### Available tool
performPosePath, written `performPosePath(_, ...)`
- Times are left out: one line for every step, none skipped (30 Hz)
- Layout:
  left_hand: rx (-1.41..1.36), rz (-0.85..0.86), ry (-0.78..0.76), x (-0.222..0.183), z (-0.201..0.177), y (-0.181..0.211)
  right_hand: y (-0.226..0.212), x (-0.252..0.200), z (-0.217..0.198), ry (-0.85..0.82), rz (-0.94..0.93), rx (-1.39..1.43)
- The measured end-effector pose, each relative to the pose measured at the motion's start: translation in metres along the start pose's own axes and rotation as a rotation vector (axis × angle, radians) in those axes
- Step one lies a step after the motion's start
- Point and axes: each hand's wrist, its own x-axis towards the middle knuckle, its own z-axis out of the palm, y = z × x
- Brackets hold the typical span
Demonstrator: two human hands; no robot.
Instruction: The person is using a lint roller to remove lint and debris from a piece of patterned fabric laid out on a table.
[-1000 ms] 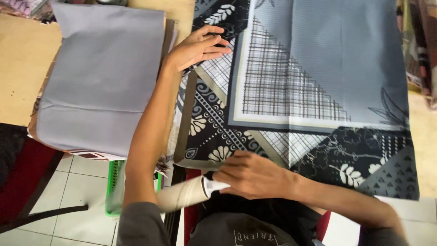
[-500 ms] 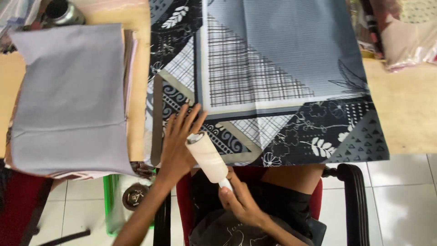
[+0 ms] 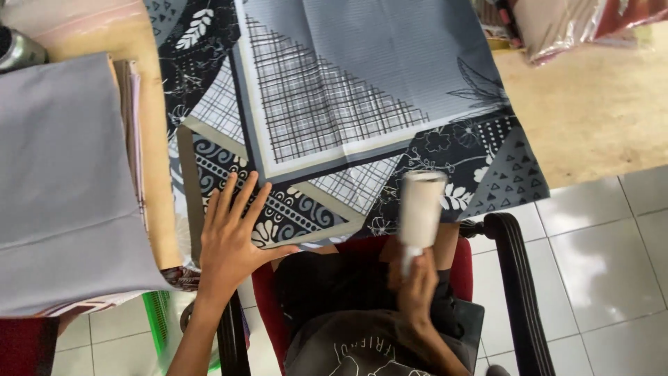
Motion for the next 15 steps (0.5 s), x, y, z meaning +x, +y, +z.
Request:
performPosePath(-0.001,-0.003,0.004,0.0,0.002,0.0,-0.001,0.005,-0.012,0.107,0.011,-0.023)
performPosePath(-0.002,-0.007,0.007,0.0,0.003,-0.001,-0.003,0.009,-0.024,0.215,0.022,-0.045)
performPosePath(-0.005,-0.001,0.016,0.0,0.003,-0.002,-0.022,0.013,-0.025,0.22,0.013,-0.045)
performPosePath(-0.022,0.002,-0.002,0.0,0.004,-0.003,-0.042,0.017,-0.026,0.179,0.02,0.116)
performPosePath(-0.039,0.001,-0.024,-0.002,0.004,-0.004,-0.062,0.019,-0.028,0.135,0.032,0.274)
performPosePath(-0.043,0.004,-0.02,-0.001,0.004,-0.004,-0.066,0.017,-0.031,0.137,0.027,0.272)
performPosePath(-0.061,0.003,-0.037,-0.001,0.003,-0.004,-0.07,0.016,-0.032,0.105,0.046,0.21)
performPosePath(-0.079,0.003,-0.054,-0.001,0.002,-0.005,-0.074,0.015,-0.034,0.072,0.065,0.148)
performPosePath(-0.079,0.005,-0.054,-0.001,0.002,-0.005,-0.072,0.011,-0.03,0.074,0.064,0.148)
performPosePath(-0.082,0.008,-0.054,-0.002,0.003,-0.006,-0.071,0.008,-0.027,-0.087,0.098,0.059)
performPosePath(-0.084,0.015,-0.052,-0.001,0.003,-0.007,-0.069,0.005,-0.023,-0.246,0.129,-0.028)
performPosePath(-0.082,0.02,-0.051,-0.001,0.002,-0.006,-0.078,0.005,-0.013,-0.242,0.127,-0.025)
performPosePath(-0.091,0.005,-0.044,0.0,0.001,-0.005,-0.088,0.005,-0.004,-0.326,0.175,0.011)
performPosePath(-0.099,-0.01,-0.036,0.001,0.0,-0.004,-0.097,0.005,0.006,-0.411,0.224,0.048)
performPosePath(-0.098,-0.004,-0.033,0.002,0.0,-0.003,-0.079,0.009,-0.007,-0.407,0.219,0.05)
